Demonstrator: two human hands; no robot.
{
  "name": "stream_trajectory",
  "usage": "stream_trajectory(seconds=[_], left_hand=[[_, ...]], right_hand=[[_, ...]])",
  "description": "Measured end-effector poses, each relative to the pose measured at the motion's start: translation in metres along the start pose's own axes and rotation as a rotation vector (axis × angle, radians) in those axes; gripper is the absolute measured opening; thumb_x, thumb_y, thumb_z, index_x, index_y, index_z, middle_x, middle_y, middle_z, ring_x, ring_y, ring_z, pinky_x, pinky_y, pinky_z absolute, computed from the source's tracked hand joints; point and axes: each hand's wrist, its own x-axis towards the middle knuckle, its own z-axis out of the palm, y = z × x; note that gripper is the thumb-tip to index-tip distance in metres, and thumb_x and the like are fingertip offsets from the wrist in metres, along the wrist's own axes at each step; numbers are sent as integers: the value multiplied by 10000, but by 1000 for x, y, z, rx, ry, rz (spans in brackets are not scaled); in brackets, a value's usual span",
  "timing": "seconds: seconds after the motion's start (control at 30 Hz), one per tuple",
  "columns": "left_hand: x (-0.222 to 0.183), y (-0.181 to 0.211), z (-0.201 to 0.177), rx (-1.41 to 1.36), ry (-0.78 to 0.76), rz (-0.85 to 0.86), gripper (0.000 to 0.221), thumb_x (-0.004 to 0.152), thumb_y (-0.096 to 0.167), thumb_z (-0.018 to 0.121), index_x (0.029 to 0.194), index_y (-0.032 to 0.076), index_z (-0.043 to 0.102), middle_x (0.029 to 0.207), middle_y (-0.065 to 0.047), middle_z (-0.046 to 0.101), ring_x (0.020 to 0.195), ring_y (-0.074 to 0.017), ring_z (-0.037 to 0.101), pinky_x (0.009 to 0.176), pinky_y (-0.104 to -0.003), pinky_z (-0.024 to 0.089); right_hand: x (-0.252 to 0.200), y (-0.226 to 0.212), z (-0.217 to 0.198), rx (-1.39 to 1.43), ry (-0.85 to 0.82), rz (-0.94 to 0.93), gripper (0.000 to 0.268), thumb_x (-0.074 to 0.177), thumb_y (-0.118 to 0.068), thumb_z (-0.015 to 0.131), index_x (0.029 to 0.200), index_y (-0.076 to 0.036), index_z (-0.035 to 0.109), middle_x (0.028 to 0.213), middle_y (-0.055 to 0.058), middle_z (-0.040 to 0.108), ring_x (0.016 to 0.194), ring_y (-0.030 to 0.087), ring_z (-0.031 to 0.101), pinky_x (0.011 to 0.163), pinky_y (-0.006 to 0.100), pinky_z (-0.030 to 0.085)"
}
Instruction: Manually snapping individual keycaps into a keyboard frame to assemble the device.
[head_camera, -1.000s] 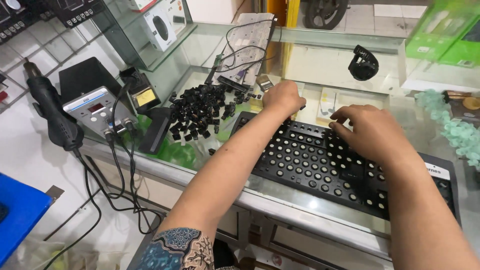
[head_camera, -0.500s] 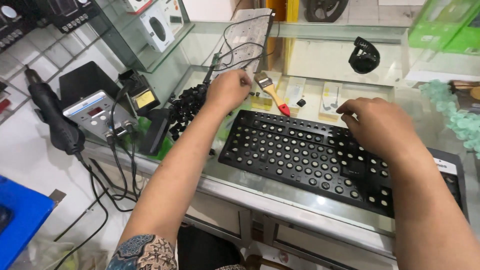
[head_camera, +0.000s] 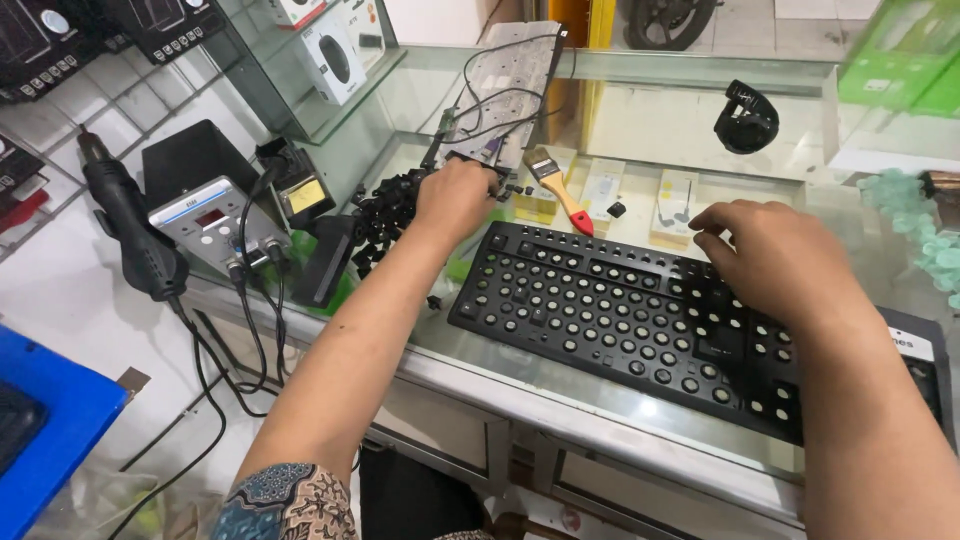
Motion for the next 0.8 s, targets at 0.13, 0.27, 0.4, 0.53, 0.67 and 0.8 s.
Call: stream_trajectory(seconds=[0.13,0.27,0.4,0.53,0.67,0.8], left_hand=[[-2,3,-2,41,39,38,159,968,236,729,1087,157,798,1020,-103,770,1020,-332,677,734,-544,615],[-7,3,-7,-105,121,-2,147,963,240,714,1062,178,804,1045,-56,761,1006,-288,674,769,-478,618],[-18,14,-25,-471,200,-82,162,886,193,692,1011,175,793,960,4,812,848,-219,750,696,-423,575],[-24,26,-19,-684,148,-83,157,829,174,679,950,180,780,913,26,765,850,-143,692,769,-344,526],[-33,33,-17,-869,139,-149,36,858,153,721,892,147,730,890,9,783,825,-111,706,756,-282,554],[-39,33,-14,-878,80,-153,93,857,140,776,874,145,685,901,6,783,817,-109,706,748,-279,561]], right_hand=[[-1,-4,-4,0,-12,7,340,990,-406,549,1243,-272,734,1253,65,757,1169,368,688,860,522,569],[-2,-2,-3,24,14,-22,330,991,-389,552,1217,-249,749,1227,71,764,1143,374,690,836,524,563],[-1,-1,-2,44,23,-39,326,996,-381,564,1217,-226,747,1207,92,769,1120,380,695,830,519,556],[-8,-15,-14,61,-32,11,337,1002,-376,538,1233,-236,739,1274,51,745,1197,353,661,848,533,558],[-9,-18,-15,73,-51,4,335,1007,-359,541,1230,-203,736,1260,77,746,1147,369,680,828,526,559],[-8,-18,-10,60,-18,-42,338,996,-359,558,1227,-187,733,1250,94,747,1131,391,681,853,534,547]])
